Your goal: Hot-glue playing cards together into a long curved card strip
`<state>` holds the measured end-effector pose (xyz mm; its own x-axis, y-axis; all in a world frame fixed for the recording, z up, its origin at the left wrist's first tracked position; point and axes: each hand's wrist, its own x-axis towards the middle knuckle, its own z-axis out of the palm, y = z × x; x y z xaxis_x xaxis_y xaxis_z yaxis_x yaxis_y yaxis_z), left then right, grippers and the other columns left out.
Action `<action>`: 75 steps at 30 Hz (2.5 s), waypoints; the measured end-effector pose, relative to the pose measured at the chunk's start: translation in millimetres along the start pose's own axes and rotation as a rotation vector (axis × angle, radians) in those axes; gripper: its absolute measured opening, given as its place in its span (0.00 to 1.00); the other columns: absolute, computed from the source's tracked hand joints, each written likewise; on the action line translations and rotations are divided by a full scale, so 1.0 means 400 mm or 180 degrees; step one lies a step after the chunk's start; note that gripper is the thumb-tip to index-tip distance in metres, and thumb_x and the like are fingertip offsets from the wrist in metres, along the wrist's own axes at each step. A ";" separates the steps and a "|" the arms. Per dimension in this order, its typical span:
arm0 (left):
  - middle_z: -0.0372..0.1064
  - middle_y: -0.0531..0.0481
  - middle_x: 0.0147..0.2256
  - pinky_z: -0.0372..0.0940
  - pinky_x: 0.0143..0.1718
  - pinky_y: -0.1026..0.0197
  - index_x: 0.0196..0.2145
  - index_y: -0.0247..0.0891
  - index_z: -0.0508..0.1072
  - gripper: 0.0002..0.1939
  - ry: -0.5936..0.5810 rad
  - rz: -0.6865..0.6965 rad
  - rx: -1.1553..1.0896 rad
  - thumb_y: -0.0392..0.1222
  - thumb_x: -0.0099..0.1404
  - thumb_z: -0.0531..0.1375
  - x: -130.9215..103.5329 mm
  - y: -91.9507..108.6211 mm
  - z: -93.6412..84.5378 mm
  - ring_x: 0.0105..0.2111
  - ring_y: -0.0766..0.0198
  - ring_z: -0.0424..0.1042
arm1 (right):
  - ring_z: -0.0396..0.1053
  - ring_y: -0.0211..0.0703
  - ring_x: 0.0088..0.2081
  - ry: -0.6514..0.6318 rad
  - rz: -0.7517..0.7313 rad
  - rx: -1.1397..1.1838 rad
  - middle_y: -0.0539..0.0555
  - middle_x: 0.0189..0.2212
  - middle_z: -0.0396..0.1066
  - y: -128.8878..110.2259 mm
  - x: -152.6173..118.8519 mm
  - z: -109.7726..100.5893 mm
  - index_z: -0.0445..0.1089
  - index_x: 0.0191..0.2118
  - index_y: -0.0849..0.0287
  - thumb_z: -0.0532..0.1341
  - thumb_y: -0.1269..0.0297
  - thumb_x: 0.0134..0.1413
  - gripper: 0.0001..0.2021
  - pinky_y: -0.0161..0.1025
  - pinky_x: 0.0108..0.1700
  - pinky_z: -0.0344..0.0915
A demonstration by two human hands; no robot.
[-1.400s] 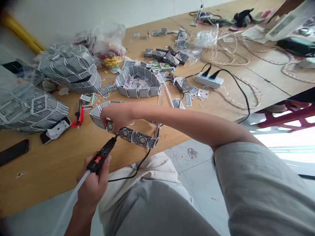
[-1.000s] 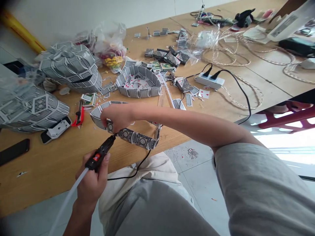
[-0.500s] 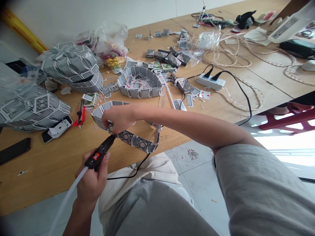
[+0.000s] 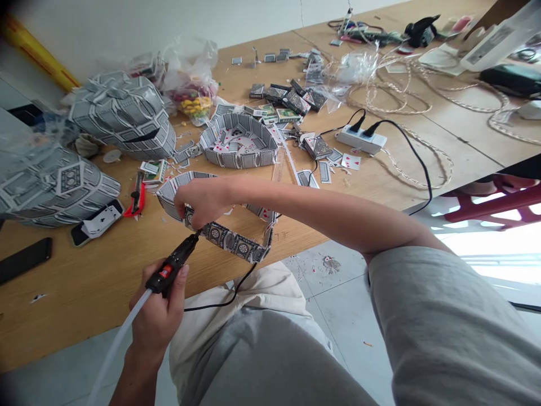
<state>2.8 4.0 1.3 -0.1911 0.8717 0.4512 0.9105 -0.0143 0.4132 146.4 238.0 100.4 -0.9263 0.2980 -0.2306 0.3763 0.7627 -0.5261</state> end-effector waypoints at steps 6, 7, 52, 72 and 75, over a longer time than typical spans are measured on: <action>0.81 0.45 0.37 0.69 0.30 0.65 0.49 0.38 0.74 0.14 0.0056 0.0014 -0.0025 0.51 0.78 0.62 0.011 0.007 0.006 0.28 0.61 0.80 | 0.67 0.42 0.36 -0.0073 0.0001 0.0011 0.55 0.39 0.77 -0.001 -0.005 -0.001 0.79 0.59 0.63 0.68 0.70 0.57 0.23 0.40 0.39 0.60; 0.81 0.45 0.38 0.69 0.30 0.65 0.49 0.38 0.74 0.14 0.0037 0.0003 -0.0042 0.51 0.78 0.63 0.013 0.007 0.007 0.29 0.61 0.80 | 0.67 0.42 0.35 -0.0082 0.0022 0.0011 0.55 0.39 0.77 -0.002 -0.007 -0.001 0.79 0.59 0.62 0.68 0.70 0.57 0.23 0.40 0.39 0.60; 0.81 0.49 0.37 0.69 0.43 0.59 0.42 0.39 0.81 0.19 -0.0873 -0.1443 -0.1849 0.57 0.77 0.59 0.067 -0.084 -0.011 0.39 0.56 0.78 | 0.63 0.39 0.27 -0.0203 0.0236 0.0276 0.43 0.24 0.64 0.022 -0.067 0.036 0.73 0.60 0.55 0.61 0.73 0.57 0.24 0.39 0.36 0.58; 0.67 0.53 0.26 0.59 0.31 0.61 0.32 0.39 0.73 0.23 -0.1054 -0.1560 -0.2184 0.60 0.77 0.57 0.090 -0.078 0.005 0.28 0.62 0.65 | 0.68 0.42 0.29 -0.0311 0.0458 0.0776 0.46 0.30 0.75 0.006 -0.077 0.058 0.55 0.52 0.52 0.61 0.72 0.60 0.19 0.39 0.34 0.64; 0.63 0.55 0.23 0.56 0.27 0.62 0.32 0.39 0.73 0.24 -0.1066 -0.1690 -0.2512 0.62 0.75 0.58 0.091 -0.082 0.007 0.24 0.64 0.61 | 0.66 0.41 0.29 -0.0305 0.0483 0.0777 0.44 0.29 0.72 0.007 -0.077 0.059 0.54 0.49 0.51 0.61 0.73 0.59 0.18 0.38 0.33 0.64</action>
<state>-32.9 37.5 2.1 -0.2781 0.9505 -0.1386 0.2114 0.2013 0.9565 176.6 217.4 86.7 -0.8575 0.3337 -0.3916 0.5144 0.5495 -0.6584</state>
